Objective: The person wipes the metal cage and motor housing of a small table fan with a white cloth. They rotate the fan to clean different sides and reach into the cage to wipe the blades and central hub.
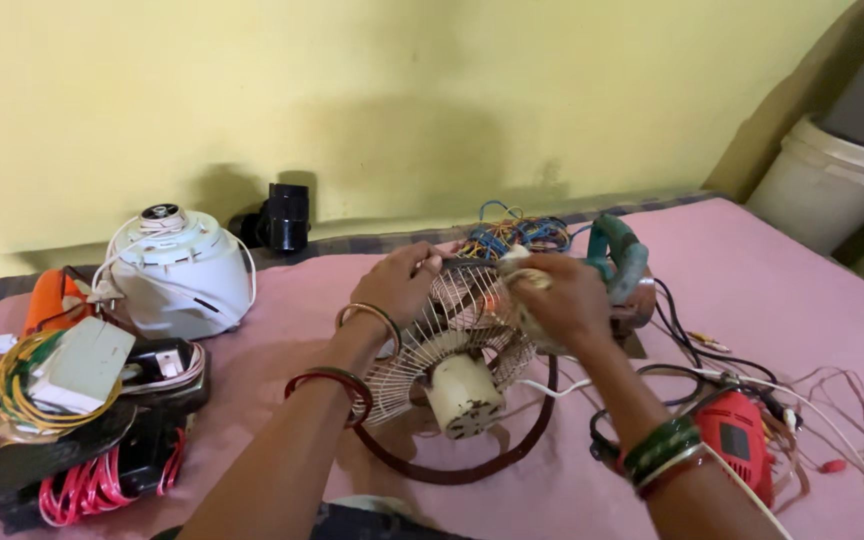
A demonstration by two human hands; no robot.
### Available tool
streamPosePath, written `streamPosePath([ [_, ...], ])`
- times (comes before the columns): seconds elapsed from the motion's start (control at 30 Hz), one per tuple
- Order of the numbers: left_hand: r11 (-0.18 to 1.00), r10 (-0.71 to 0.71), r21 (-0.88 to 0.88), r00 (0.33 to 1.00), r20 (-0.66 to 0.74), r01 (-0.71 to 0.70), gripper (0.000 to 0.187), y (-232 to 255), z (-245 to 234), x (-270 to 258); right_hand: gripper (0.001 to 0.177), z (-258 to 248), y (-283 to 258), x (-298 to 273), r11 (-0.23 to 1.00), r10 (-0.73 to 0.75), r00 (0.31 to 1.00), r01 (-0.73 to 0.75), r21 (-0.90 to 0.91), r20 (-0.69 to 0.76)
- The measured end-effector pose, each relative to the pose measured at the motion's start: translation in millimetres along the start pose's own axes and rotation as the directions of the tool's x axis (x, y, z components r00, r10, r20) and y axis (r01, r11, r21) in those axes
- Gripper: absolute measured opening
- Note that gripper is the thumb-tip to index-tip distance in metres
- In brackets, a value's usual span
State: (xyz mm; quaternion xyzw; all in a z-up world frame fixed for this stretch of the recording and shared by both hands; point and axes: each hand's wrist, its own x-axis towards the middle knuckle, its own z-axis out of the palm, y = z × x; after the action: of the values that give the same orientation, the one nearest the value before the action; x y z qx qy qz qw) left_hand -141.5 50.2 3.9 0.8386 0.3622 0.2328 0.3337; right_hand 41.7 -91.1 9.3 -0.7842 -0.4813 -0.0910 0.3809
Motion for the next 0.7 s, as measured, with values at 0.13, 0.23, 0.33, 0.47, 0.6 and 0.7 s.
streamPosePath([
  [0.13, 0.99, 0.141, 0.01, 0.989, -0.036, -0.14, 0.039, -11, 20, 28, 0.024, 26, -38, -6, 0.931, -0.357, 0.929, 0.362, 0.051, -0.096],
  [0.23, 0.986, 0.166, -0.001, 0.985, -0.048, -0.166, 0.038, -23, 26, 37, 0.03, 25, -40, -1, 0.953, -0.261, 0.964, 0.266, 0.148, -0.052],
  [0.33, 0.981, 0.196, 0.015, 0.98, -0.02, -0.196, 0.041, -15, 24, 27, 0.035, 17, -21, 0, 0.989, -0.026, 0.994, 0.042, 0.145, -0.11],
  [0.47, 0.991, 0.041, 0.125, 0.998, 0.042, -0.046, 0.041, 28, 19, 11, 0.032, 22, -14, -9, 0.977, 0.078, 0.954, -0.016, 0.212, -0.288],
  [0.6, 0.99, 0.079, 0.122, 0.995, -0.057, -0.072, 0.036, 34, 16, 6, 0.024, 39, -25, -65, 0.962, -0.227, 0.895, 0.267, 0.054, -0.384],
  [0.7, 0.99, 0.09, 0.119, 0.99, -0.109, -0.077, 0.033, 21, 15, 2, 0.025, 30, -23, -87, 0.911, -0.334, 0.902, 0.383, 0.151, -0.273],
])
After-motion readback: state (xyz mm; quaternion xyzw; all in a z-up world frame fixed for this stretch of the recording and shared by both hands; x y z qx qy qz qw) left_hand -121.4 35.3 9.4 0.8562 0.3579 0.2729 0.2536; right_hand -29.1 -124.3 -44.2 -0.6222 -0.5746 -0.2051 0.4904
